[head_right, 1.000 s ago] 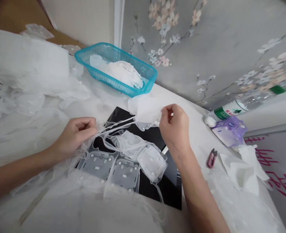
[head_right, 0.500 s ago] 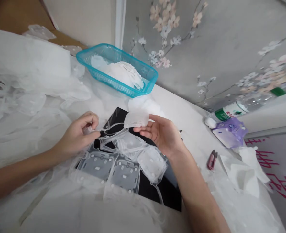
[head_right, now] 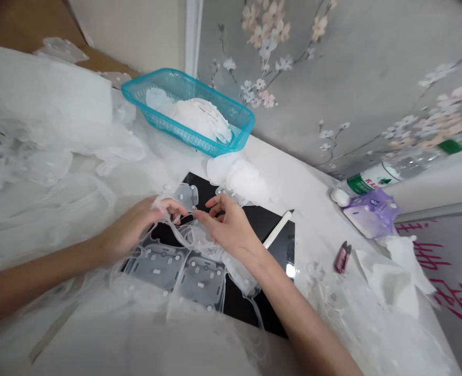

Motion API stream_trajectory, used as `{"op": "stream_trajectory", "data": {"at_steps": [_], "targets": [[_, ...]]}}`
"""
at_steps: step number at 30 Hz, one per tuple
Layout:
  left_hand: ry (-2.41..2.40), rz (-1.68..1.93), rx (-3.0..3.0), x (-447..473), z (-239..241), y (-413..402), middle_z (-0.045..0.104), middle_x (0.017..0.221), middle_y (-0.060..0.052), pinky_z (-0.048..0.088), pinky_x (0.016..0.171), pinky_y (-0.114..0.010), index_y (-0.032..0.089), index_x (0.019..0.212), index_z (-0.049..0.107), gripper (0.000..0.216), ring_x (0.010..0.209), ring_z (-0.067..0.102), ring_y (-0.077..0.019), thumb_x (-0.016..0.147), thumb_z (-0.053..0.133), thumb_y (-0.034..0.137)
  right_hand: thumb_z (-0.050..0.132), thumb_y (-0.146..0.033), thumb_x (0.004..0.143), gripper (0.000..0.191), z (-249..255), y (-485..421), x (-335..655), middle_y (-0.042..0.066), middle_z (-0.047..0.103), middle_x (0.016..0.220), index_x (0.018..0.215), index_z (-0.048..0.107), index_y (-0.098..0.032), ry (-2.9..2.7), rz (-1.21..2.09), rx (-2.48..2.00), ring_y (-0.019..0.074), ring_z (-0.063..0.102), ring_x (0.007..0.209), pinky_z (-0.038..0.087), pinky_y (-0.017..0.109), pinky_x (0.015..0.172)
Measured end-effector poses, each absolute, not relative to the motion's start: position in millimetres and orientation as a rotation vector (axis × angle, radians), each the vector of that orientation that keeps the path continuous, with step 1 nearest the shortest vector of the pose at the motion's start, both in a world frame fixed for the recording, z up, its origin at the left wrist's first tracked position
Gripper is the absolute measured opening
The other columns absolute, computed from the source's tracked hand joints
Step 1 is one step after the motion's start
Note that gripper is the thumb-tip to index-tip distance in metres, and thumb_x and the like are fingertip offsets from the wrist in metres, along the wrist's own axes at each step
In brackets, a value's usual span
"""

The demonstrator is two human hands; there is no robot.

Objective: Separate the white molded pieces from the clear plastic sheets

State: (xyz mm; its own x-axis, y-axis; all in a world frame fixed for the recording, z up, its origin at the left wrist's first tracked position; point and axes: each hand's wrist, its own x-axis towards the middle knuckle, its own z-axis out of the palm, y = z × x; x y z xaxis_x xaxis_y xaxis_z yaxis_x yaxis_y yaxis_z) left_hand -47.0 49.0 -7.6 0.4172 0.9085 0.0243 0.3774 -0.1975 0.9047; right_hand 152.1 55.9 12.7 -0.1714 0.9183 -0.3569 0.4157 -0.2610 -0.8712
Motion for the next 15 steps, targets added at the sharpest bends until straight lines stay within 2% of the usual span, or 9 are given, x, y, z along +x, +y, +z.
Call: {"op": "stream_trajectory", "data": {"at_steps": [2, 6, 10, 15], "targets": [[1.076, 0.772, 1.611, -49, -8, 50, 0.061, 0.077, -0.004, 0.042, 0.073, -0.029, 0.017, 0.08, 0.063, 0.041, 0.077, 0.055, -0.0183, 0.088, 0.027, 0.036, 0.064, -0.045, 0.072, 0.035, 10, 55, 151, -0.005, 0.048, 0.075, 0.091, 0.05, -0.019, -1.57, 1.407, -1.609, 0.0041, 0.045, 0.041, 0.038, 0.02, 0.034], [0.973, 0.915, 1.249, -50, 0, 49, 0.052, 0.056, -0.003, 0.039, 0.056, -0.026, 0.016, 0.055, 0.056, 0.039, 0.055, 0.046, -0.0137, 0.081, 0.036, 0.036, 0.062, -0.045, 0.073, 0.035, 8, 53, 145, -0.004, 0.049, 0.075, 0.092, 0.053, -0.017, -1.539, 1.374, -1.572, 0.0027, 0.041, 0.039, 0.034, 0.019, 0.032], [0.84, 0.975, 1.188, -50, 7, 47, 0.045, 0.046, -0.001, 0.032, 0.047, -0.026, 0.016, 0.045, 0.05, 0.021, 0.046, 0.04, -0.0117, 0.063, 0.045, 0.025, 0.058, -0.047, 0.077, 0.034, 12, 50, 140, -0.003, 0.053, 0.066, 0.089, 0.056, -0.015, -1.511, 1.456, -1.55, 0.0034, 0.04, 0.036, 0.034, 0.019, 0.032], [0.782, 0.916, 1.264, -53, 5, 46, 0.039, 0.041, 0.002, 0.026, 0.046, -0.026, 0.017, 0.041, 0.039, 0.011, 0.043, 0.033, -0.0097, 0.052, 0.043, 0.018, 0.054, -0.052, 0.08, 0.036, 15, 49, 142, -0.004, 0.051, 0.057, 0.088, 0.056, -0.017, -1.289, 1.829, -1.292, 0.0063, 0.043, 0.04, 0.034, 0.018, 0.035]]}}
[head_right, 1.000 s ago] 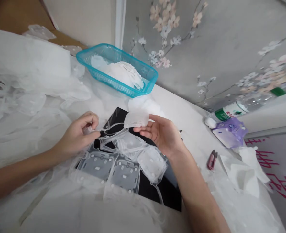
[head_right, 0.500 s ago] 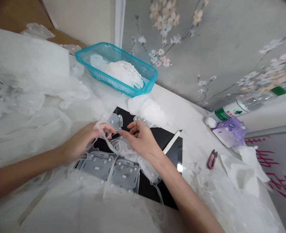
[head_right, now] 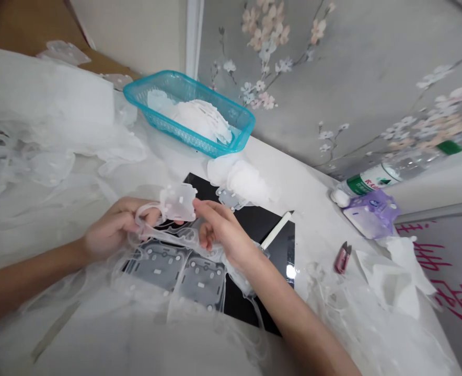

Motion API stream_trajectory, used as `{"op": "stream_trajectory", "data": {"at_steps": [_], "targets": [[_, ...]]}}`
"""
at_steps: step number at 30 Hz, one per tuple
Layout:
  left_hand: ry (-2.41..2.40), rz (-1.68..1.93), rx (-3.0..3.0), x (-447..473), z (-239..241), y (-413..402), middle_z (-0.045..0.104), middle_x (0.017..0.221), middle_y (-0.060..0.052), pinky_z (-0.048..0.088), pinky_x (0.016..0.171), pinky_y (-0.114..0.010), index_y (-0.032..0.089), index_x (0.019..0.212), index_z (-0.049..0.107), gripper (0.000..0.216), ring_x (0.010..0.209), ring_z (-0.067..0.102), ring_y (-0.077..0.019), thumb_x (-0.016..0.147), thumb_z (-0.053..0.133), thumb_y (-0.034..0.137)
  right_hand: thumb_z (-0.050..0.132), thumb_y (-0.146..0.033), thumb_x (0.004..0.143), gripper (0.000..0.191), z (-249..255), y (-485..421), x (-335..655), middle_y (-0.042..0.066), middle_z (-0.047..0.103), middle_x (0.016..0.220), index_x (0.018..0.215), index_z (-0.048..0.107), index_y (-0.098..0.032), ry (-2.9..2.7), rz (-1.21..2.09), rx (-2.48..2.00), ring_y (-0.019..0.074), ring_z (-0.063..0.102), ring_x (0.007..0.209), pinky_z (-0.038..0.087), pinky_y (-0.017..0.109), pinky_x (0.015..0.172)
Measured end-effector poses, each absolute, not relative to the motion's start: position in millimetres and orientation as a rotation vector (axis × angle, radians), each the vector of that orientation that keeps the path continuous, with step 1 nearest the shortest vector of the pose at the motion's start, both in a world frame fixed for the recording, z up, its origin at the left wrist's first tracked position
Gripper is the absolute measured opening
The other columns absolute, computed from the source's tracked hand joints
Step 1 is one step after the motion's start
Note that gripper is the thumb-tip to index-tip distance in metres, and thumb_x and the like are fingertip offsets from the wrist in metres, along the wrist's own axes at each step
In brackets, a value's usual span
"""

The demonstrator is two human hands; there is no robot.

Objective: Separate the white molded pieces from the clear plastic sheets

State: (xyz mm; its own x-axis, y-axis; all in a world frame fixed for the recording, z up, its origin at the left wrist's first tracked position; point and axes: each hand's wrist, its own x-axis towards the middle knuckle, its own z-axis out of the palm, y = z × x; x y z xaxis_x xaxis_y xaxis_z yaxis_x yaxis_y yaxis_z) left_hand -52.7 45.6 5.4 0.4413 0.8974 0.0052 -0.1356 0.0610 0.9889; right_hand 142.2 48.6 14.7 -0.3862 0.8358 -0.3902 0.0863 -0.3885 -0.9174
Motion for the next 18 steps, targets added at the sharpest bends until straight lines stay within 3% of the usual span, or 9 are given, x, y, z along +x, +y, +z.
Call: {"op": "stream_trajectory", "data": {"at_steps": [4, 8, 10, 15, 18], "targets": [[0.756, 0.806, 1.305, -54, 5, 45, 0.047, 0.046, 0.0, 0.031, 0.048, -0.025, 0.016, 0.046, 0.047, 0.017, 0.046, 0.041, -0.0114, 0.06, 0.045, 0.025, 0.065, -0.042, 0.075, 0.031, 13, 49, 144, -0.004, 0.055, 0.062, 0.089, 0.052, -0.018, -1.296, 1.791, -1.21, 0.0034, 0.04, 0.038, 0.034, 0.017, 0.038], [0.864, 0.843, 1.206, -50, 4, 47, 0.052, 0.046, -0.005, 0.038, 0.05, -0.025, 0.015, 0.047, 0.055, 0.056, 0.049, 0.051, -0.0146, 0.075, 0.034, 0.058, 0.063, -0.037, 0.077, 0.026, 17, 49, 146, -0.006, 0.053, 0.064, 0.086, 0.048, -0.018, -1.291, 1.733, -1.238, 0.0036, 0.043, 0.038, 0.038, 0.019, 0.041], [0.98, 0.902, 1.149, -47, 2, 48, 0.049, 0.043, -0.003, 0.039, 0.047, -0.023, 0.015, 0.049, 0.055, 0.063, 0.045, 0.051, -0.0132, 0.077, 0.03, 0.065, 0.061, -0.035, 0.078, 0.023, 20, 48, 146, -0.006, 0.052, 0.066, 0.088, 0.047, -0.019, -1.29, 1.733, -1.245, 0.0042, 0.044, 0.039, 0.04, 0.02, 0.042], [1.182, 0.925, 1.141, -44, 4, 48, 0.045, 0.039, 0.008, 0.035, 0.038, -0.016, 0.02, 0.082, 0.054, 0.029, 0.038, 0.051, -0.01, 0.079, 0.054, 0.049, 0.059, -0.03, 0.079, 0.019, 25, 47, 146, -0.008, 0.047, 0.06, 0.09, 0.047, -0.02, -1.353, 1.731, -1.261, 0.0035, 0.042, 0.038, 0.038, 0.019, 0.041], [1.152, 0.788, 1.228, -44, 8, 46, 0.043, 0.041, 0.01, 0.036, 0.037, -0.014, 0.019, 0.081, 0.056, 0.025, 0.035, 0.043, -0.0061, 0.077, 0.059, 0.043, 0.064, -0.027, 0.075, 0.02, 27, 46, 147, -0.009, 0.044, 0.056, 0.09, 0.051, -0.02, -1.354, 1.767, -1.254, 0.003, 0.035, 0.037, 0.04, 0.02, 0.042]]}}
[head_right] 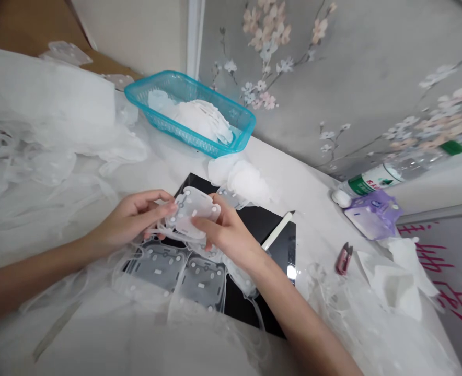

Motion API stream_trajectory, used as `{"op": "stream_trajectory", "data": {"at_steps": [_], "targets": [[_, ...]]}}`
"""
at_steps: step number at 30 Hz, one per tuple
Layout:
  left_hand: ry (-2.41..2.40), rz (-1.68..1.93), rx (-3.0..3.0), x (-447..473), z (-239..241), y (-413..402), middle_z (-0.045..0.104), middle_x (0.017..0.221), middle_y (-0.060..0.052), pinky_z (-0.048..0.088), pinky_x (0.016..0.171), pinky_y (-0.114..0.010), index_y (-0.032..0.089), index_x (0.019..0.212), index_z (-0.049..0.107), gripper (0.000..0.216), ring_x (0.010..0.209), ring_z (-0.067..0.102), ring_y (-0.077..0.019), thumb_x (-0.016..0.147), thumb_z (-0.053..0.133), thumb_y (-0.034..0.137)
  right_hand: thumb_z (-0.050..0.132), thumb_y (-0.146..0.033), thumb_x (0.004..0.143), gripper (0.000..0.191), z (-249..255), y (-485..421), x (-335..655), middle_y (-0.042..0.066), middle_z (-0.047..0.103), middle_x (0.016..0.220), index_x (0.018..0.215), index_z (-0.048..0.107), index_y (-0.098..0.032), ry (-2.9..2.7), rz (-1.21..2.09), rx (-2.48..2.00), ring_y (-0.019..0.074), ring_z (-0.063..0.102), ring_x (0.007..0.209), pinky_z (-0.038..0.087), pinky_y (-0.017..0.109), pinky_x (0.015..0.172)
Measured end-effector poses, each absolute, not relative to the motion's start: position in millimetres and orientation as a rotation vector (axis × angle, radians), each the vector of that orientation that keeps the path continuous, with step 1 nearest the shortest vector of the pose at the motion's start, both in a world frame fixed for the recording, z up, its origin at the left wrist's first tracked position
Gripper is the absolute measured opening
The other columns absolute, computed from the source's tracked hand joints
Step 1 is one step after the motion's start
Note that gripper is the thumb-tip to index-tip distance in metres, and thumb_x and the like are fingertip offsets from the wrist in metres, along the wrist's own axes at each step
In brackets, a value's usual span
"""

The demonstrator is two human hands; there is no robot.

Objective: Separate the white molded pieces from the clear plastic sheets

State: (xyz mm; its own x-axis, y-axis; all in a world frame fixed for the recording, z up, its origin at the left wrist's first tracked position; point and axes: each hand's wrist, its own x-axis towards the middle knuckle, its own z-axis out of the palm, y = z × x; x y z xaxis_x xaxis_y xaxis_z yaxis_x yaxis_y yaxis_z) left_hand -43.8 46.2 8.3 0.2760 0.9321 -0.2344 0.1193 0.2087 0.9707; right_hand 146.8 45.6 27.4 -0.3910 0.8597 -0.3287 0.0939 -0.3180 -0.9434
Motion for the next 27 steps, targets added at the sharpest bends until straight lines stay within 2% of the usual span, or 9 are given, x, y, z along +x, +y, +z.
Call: {"op": "stream_trajectory", "data": {"at_steps": [3, 7, 12, 17, 22, 27], "targets": [[1.122, 0.752, 1.262, -44, 11, 45, 0.042, 0.046, 0.009, 0.041, 0.042, -0.015, 0.018, 0.076, 0.056, 0.025, 0.037, 0.04, -0.0043, 0.078, 0.059, 0.042, 0.066, -0.032, 0.074, 0.02, 29, 44, 146, -0.006, 0.051, 0.059, 0.087, 0.058, -0.02, -1.369, 1.755, -1.271, 0.004, 0.037, 0.041, 0.037, 0.019, 0.04], [1.05, 0.755, 1.267, -43, 10, 43, 0.044, 0.049, 0.008, 0.039, 0.042, -0.014, 0.018, 0.076, 0.053, 0.026, 0.042, 0.041, -0.0049, 0.078, 0.058, 0.043, 0.067, -0.044, 0.072, 0.027, 25, 42, 142, -0.002, 0.054, 0.059, 0.072, 0.062, -0.017, -1.365, 1.723, -1.311, 0.007, 0.042, 0.048, 0.033, 0.019, 0.041], [0.959, 0.74, 1.241, -42, 9, 42, 0.039, 0.057, 0.007, 0.042, 0.048, -0.014, 0.016, 0.067, 0.048, 0.031, 0.05, 0.041, -0.0046, 0.079, 0.059, 0.042, 0.068, -0.043, 0.07, 0.029, 18, 41, 138, -0.004, 0.048, 0.054, 0.066, 0.057, -0.017, -1.147, 1.594, -1.328, 0.0066, 0.041, 0.046, 0.033, 0.019, 0.041], [0.958, 0.686, 1.294, -43, 7, 43, 0.043, 0.061, 0.006, 0.044, 0.055, -0.017, 0.016, 0.069, 0.049, 0.028, 0.056, 0.047, -0.0067, 0.08, 0.058, 0.04, 0.069, -0.04, 0.071, 0.032, 20, 40, 136, -0.005, 0.044, 0.051, 0.06, 0.051, -0.017, -1.035, 1.502, -1.308, 0.0052, 0.038, 0.045, 0.032, 0.018, 0.041], [0.962, 0.664, 1.36, -43, 8, 45, 0.047, 0.058, 0.005, 0.038, 0.051, -0.016, 0.016, 0.065, 0.048, 0.027, 0.053, 0.046, -0.0063, 0.081, 0.055, 0.035, 0.07, -0.042, 0.069, 0.032, 19, 37, 133, -0.004, 0.044, 0.053, 0.061, 0.051, -0.017, -0.965, 1.432, -1.358, 0.0057, 0.038, 0.046, 0.033, 0.019, 0.042], [0.956, 0.606, 1.393, -45, 9, 46, 0.045, 0.057, 0.006, 0.038, 0.051, -0.017, 0.016, 0.061, 0.044, 0.027, 0.052, 0.047, -0.0066, 0.08, 0.055, 0.031, 0.069, -0.045, 0.068, 0.03, 10, 34, 131, -0.003, 0.048, 0.058, 0.067, 0.055, -0.018, -0.934, 1.374, -1.384, 0.0087, 0.043, 0.051, 0.036, 0.022, 0.046]]}}
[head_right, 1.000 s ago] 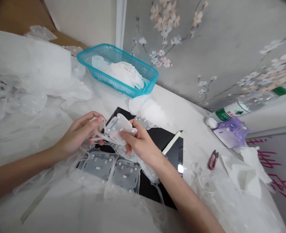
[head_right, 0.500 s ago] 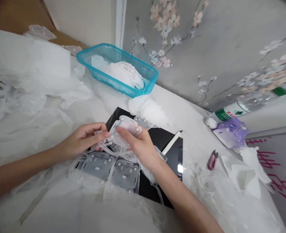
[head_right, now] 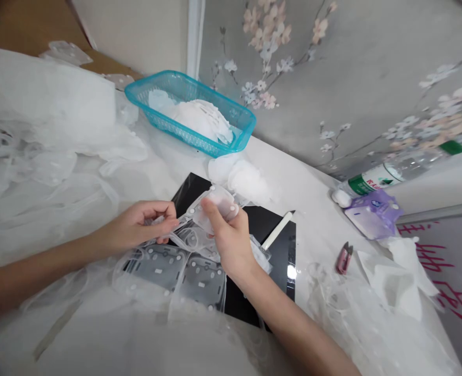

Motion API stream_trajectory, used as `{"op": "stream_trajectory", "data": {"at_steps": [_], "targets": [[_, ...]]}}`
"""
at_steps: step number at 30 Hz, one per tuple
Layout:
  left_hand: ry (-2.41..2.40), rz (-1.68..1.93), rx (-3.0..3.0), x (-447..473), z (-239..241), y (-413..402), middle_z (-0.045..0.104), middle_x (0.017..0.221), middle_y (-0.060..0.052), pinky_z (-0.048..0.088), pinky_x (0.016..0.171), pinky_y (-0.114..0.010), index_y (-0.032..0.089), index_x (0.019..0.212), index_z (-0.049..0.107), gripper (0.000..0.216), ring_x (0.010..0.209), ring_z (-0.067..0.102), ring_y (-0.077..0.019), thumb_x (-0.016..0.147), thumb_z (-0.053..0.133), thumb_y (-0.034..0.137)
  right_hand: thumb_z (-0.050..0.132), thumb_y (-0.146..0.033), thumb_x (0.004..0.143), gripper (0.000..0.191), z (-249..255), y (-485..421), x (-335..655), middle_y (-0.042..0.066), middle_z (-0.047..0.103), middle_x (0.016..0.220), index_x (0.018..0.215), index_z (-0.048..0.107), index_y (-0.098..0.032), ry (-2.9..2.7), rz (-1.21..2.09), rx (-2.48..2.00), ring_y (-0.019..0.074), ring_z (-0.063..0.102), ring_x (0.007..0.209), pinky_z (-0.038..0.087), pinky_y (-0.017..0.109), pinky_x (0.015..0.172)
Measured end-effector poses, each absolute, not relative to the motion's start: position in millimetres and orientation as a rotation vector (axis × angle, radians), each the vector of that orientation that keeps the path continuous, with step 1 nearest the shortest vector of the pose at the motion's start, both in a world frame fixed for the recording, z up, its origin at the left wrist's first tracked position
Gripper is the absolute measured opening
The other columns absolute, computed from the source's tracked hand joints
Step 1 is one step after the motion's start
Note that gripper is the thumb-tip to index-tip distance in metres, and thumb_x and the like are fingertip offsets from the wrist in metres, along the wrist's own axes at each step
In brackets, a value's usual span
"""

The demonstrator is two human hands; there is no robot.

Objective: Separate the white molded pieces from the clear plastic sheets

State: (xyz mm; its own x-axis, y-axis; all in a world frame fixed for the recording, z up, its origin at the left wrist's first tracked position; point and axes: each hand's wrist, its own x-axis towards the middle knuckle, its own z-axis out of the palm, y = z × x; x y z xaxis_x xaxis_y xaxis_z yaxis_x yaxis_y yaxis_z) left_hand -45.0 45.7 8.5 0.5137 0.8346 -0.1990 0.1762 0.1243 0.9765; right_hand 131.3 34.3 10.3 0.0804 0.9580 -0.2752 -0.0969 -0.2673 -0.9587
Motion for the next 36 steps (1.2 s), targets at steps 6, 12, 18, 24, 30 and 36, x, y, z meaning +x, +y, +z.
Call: {"op": "stream_trajectory", "data": {"at_steps": [6, 12, 18, 24, 30, 36], "targets": [[1.056, 0.652, 1.274, -45, 3, 44, 0.039, 0.054, 0.008, 0.037, 0.043, -0.016, 0.02, 0.077, 0.047, 0.026, 0.044, 0.044, -0.0065, 0.08, 0.055, 0.045, 0.067, -0.045, 0.07, 0.031, 12, 36, 132, -0.003, 0.046, 0.054, 0.062, 0.053, -0.018, -1.129, 1.285, -1.383, 0.0081, 0.038, 0.047, 0.032, 0.022, 0.043], [1.074, 0.58, 1.401, -43, 4, 42, 0.039, 0.056, 0.007, 0.034, 0.042, -0.016, 0.02, 0.088, 0.057, 0.028, 0.046, 0.044, -0.0072, 0.081, 0.053, 0.047, 0.063, -0.041, 0.073, 0.023, 27, 44, 145, 0.004, 0.063, 0.072, 0.078, 0.066, -0.018, -1.657, 1.039, -1.568, 0.0181, 0.057, 0.067, 0.044, 0.029, 0.058], [0.984, 0.575, 1.62, -42, 4, 39, 0.039, 0.049, 0.007, 0.029, 0.042, -0.017, 0.018, 0.081, 0.058, 0.026, 0.045, 0.039, -0.0071, 0.084, 0.051, 0.043, 0.045, -0.017, 0.086, 0.039, 39, 43, 152, 0.007, 0.054, 0.125, 0.125, 0.048, -0.024, -2.424, 0.547, -1.029, 0.0222, 0.045, 0.121, 0.027, 0.047, 0.104], [1.035, 0.557, 1.692, -43, 8, 40, 0.039, 0.053, 0.006, 0.029, 0.045, -0.018, 0.018, 0.079, 0.058, 0.025, 0.048, 0.038, -0.0079, 0.083, 0.052, 0.042, 0.046, -0.021, 0.089, 0.015, 46, 47, 158, 0.005, 0.062, 0.082, 0.089, 0.061, -0.018, -2.554, 0.617, -0.94, 0.0172, 0.054, 0.082, 0.043, 0.034, 0.078], [1.103, 0.737, 1.586, -42, 2, 39, 0.037, 0.058, 0.009, 0.03, 0.046, -0.017, 0.023, 0.097, 0.041, 0.022, 0.048, 0.038, -0.0071, 0.082, 0.055, 0.032, 0.043, -0.018, 0.091, 0.013, 50, 50, 163, 0.005, 0.058, 0.084, 0.086, 0.055, -0.017, -2.493, 0.66, -0.982, 0.016, 0.049, 0.08, 0.041, 0.031, 0.073], [0.944, 0.697, 1.579, -45, 7, 38, 0.037, 0.059, 0.007, 0.026, 0.042, -0.018, 0.022, 0.109, 0.049, 0.026, 0.046, 0.033, -0.0072, 0.085, 0.046, 0.032, 0.042, -0.016, 0.09, 0.012, 48, 48, 158, 0.004, 0.055, 0.082, 0.089, 0.054, -0.016, -2.432, 0.722, -0.986, 0.0144, 0.05, 0.077, 0.041, 0.028, 0.068]]}}
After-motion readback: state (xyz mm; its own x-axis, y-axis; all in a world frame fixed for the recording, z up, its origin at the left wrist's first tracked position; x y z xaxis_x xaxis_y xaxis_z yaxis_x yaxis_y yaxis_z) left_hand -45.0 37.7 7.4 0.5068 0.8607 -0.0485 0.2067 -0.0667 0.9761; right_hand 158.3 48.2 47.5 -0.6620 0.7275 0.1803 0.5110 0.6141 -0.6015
